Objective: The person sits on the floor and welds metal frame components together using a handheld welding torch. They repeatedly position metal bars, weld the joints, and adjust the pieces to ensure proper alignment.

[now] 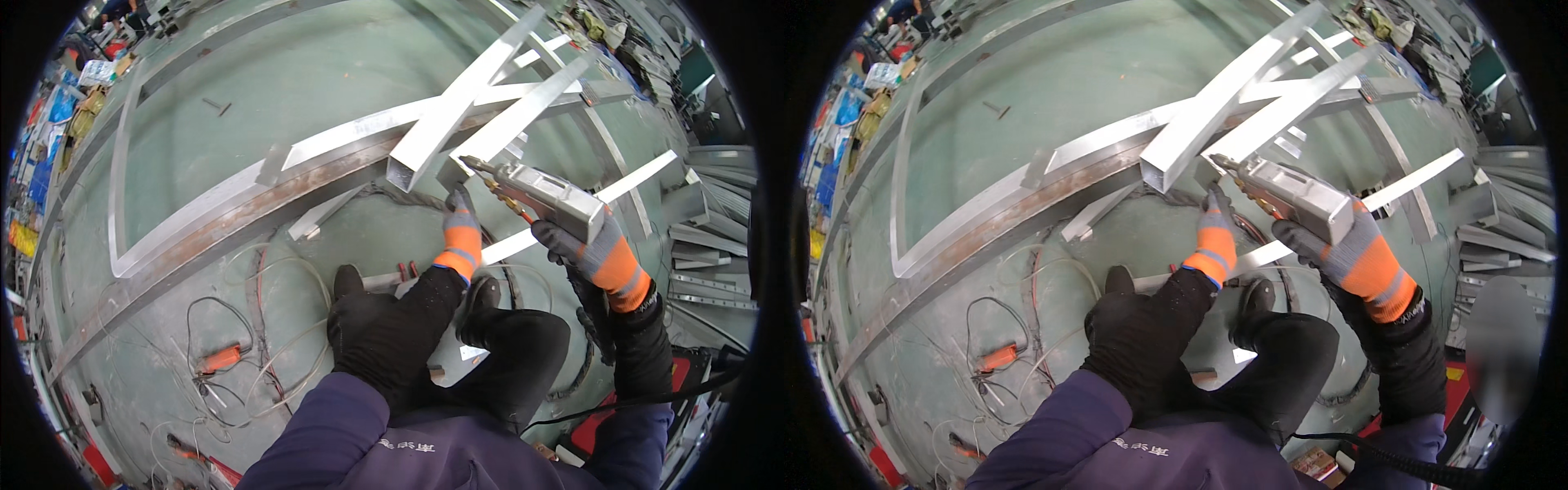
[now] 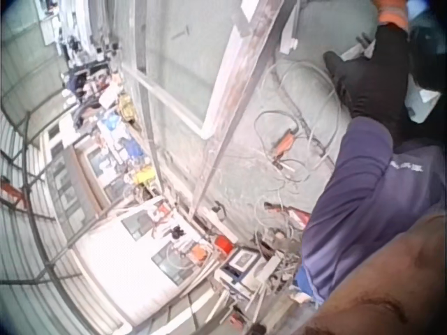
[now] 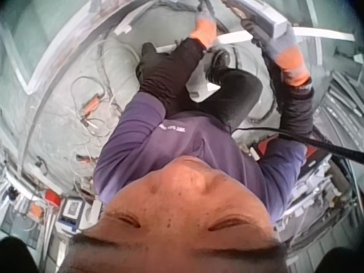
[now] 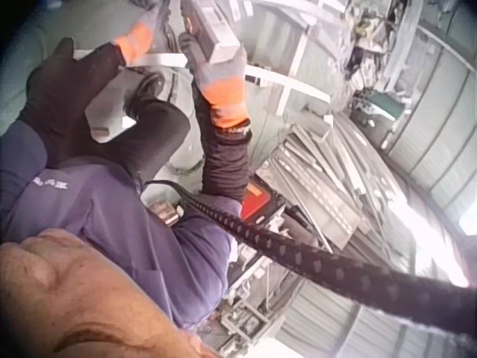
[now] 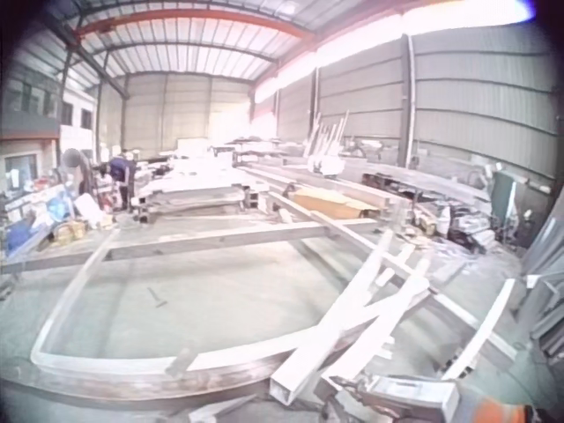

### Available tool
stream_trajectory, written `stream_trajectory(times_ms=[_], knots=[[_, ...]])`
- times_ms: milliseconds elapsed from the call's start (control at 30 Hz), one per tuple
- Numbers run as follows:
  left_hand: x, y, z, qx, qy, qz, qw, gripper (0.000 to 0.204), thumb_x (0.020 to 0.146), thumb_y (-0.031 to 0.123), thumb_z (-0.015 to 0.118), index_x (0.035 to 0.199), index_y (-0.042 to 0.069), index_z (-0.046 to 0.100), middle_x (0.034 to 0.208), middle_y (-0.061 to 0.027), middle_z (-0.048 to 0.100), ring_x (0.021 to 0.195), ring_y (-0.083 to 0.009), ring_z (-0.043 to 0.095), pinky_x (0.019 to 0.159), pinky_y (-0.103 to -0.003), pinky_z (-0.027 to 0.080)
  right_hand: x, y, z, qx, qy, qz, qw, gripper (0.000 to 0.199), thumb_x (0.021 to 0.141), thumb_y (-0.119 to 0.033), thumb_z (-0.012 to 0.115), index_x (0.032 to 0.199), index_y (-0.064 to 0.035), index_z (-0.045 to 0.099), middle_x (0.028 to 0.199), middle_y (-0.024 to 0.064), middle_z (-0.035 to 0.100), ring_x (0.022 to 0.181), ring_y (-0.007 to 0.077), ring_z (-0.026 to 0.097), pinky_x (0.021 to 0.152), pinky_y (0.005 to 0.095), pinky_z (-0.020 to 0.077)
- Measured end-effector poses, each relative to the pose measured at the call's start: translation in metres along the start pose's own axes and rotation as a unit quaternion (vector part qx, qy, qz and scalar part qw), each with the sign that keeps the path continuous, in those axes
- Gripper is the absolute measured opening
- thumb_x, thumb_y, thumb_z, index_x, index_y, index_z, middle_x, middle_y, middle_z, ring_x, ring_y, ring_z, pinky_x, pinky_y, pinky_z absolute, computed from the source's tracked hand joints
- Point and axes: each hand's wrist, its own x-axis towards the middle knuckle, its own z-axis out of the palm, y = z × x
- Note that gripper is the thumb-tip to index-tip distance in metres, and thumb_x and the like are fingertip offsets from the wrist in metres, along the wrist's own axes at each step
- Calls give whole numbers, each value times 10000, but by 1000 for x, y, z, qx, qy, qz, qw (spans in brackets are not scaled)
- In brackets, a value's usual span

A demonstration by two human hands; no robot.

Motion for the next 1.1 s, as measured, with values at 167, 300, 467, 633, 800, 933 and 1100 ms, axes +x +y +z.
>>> stream_trajectory(times_ms=[167,300,467,633,800,933,1100], knots=[[-9,25,-37,-855,74,-208,469,557,978,499,556,1238,7,573,1082,-79,639,915,-214,571,821,-334,472,-4,20,-12,-31,2,-26,999,376,877,-190,747,1171,19,640,756,28,659,628,60,585,558,235,483],[-37,34,-101,-807,73,-210,546,563,981,513,548,1218,4,586,1084,-87,635,907,-208,554,831,-343,466,-2,10,-12,-45,-10,10,999,374,875,-198,753,1165,15,650,780,44,674,617,80,602,555,237,495],[-34,31,-97,-804,84,-245,535,570,968,510,572,1218,-2,596,1102,-115,647,940,-233,575,843,-347,467,1,20,-7,-38,7,-45,998,390,861,-237,783,1143,8,670,796,39,673,600,88,594,521,216,479],[-22,24,-64,-834,114,-236,485,598,958,512,590,1224,-23,598,1101,-137,662,922,-264,597,818,-348,479,2,20,-8,-43,-7,-28,999,404,862,-241,782,1155,9,664,793,38,671,593,88,592,517,218,477],[-10,9,-34,-806,197,-89,552,594,956,510,590,1229,-17,599,1105,-129,655,933,-264,592,836,-345,473,5,6,0,-64,-17,-54,996,400,867,-223,766,1153,32,651,719,56,672,570,74,604,536,245,498],[-29,46,-77,-813,41,-290,504,561,963,485,589,1236,-5,595,1109,-119,649,939,-254,585,849,-341,466,-5,25,-16,-46,16,-3,999,399,870,-221,762,1158,30,649,725,64,671,578,74,604,534,251,498],[3,-4,2,-806,251,-20,536,531,965,458,598,1233,-1,595,1107,-114,649,934,-256,581,847,-338,464,5,5,3,-49,-14,-54,997,390,871,-208,757,1167,22,650,738,64,676,584,82,601,537,257,498]])
